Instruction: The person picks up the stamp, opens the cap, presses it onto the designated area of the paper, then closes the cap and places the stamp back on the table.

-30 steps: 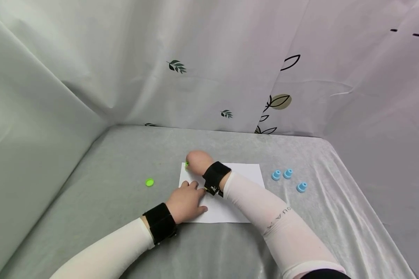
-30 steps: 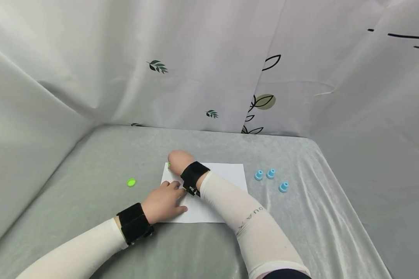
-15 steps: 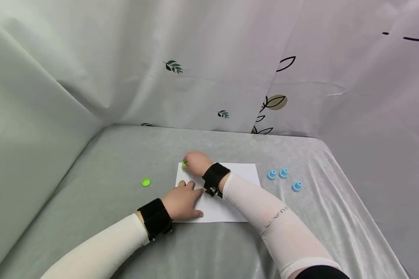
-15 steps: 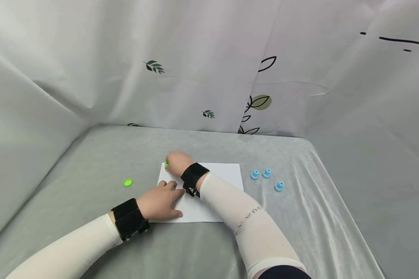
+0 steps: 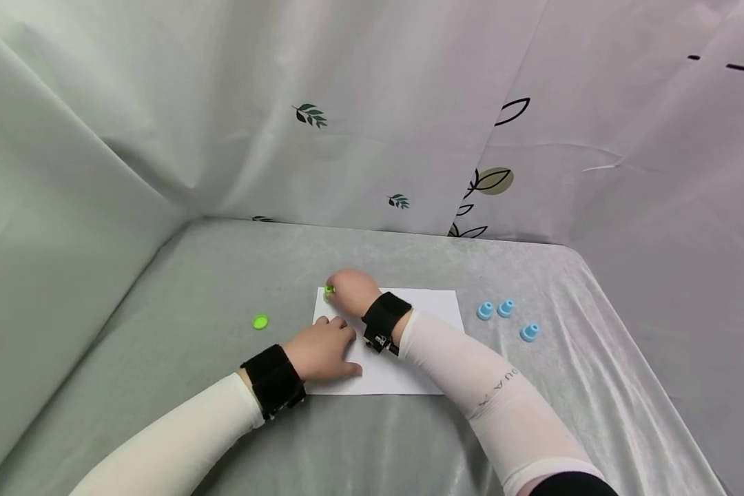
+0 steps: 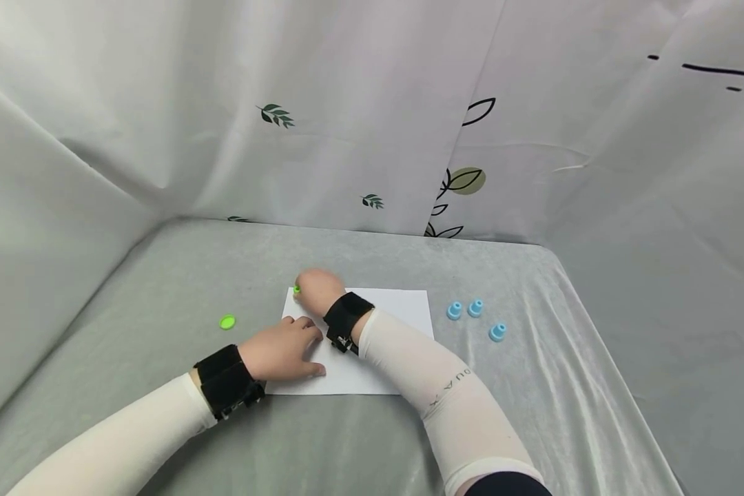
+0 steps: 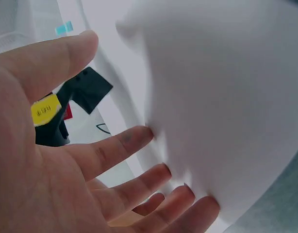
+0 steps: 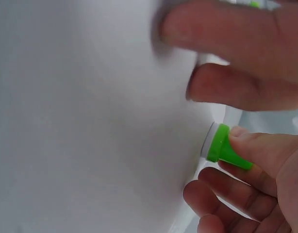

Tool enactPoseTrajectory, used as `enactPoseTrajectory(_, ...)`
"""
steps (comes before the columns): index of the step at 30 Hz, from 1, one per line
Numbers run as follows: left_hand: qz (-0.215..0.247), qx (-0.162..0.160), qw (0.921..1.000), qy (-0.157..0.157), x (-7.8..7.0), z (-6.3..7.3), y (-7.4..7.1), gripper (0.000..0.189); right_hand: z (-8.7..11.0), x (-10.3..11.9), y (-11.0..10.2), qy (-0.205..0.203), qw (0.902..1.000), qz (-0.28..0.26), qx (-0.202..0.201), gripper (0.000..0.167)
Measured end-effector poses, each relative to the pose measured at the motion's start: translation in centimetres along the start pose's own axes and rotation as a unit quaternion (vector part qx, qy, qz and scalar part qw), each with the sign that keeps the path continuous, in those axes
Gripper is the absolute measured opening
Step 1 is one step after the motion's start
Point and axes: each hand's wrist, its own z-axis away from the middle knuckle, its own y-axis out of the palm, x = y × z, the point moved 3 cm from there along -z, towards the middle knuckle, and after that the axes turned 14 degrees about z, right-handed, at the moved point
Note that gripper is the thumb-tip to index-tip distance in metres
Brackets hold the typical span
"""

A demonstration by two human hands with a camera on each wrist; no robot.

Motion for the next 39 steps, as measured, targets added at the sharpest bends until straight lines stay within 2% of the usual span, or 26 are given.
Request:
enactPoseTrajectory(3, -0.001, 0.009, 0.9999, -0.009, 0.1, -0.2, -0.1, 0.058, 0.2, -0.1, 0.1, -0.003, 1.0, -0.001, -0.004, 0.021)
enactPoseTrajectory(7, -0.009, 0.011, 0.9998, -0.013, 0.1, -0.5, 0.0, 0.057, 0.4, -0.7, 0.2, -0.004, 0.9991, -0.041, -0.011, 0.023)
enactPoseTrajectory(12, -0.009, -0.008, 0.9999, -0.01, 0.1, -0.8, 0.0, 0.05, 1.2, -2.0, -0.4, 0.015, 0.9953, -0.089, -0.037, 0.025)
enactPoseTrajectory(18, -0.009, -0.017, 0.9998, -0.01, 0.5, -0.9, 0.2, 0.046, 3.4, -3.3, -1.4, 0.029, 0.9905, -0.121, -0.059, 0.023)
enactPoseTrajectory(21, 0.001, -0.033, 0.9994, -0.009, 1.0, -0.6, 0.0, 0.046, 4.9, -4.0, -1.8, 0.038, 0.988, -0.134, -0.067, 0.022)
enactPoseTrajectory(26, 0.029, -0.083, 0.9952, -0.042, 2.9, 0.5, -1.2, 0.046, 7.2, -4.9, -2.1, 0.044, 0.9862, -0.139, -0.078, 0.021)
enactPoseTrajectory(32, 0.047, -0.139, 0.9864, -0.075, 6.9, 2.9, -2.7, 0.044, 10.1, -5.3, -1.4, 0.042, 0.9897, -0.118, -0.07, 0.023)
enactPoseTrajectory(36, 0.06, -0.156, 0.981, -0.099, 9.3, 4.5, -3.8, 0.046, 12.1, -5.5, -0.8, 0.035, 0.9906, -0.114, -0.067, 0.021)
enactPoseTrajectory(39, 0.048, -0.158, 0.9795, -0.115, 10.4, 5.1, -4.5, 0.047, 13.5, -5.7, -0.6, 0.035, 0.9906, -0.113, -0.068, 0.019)
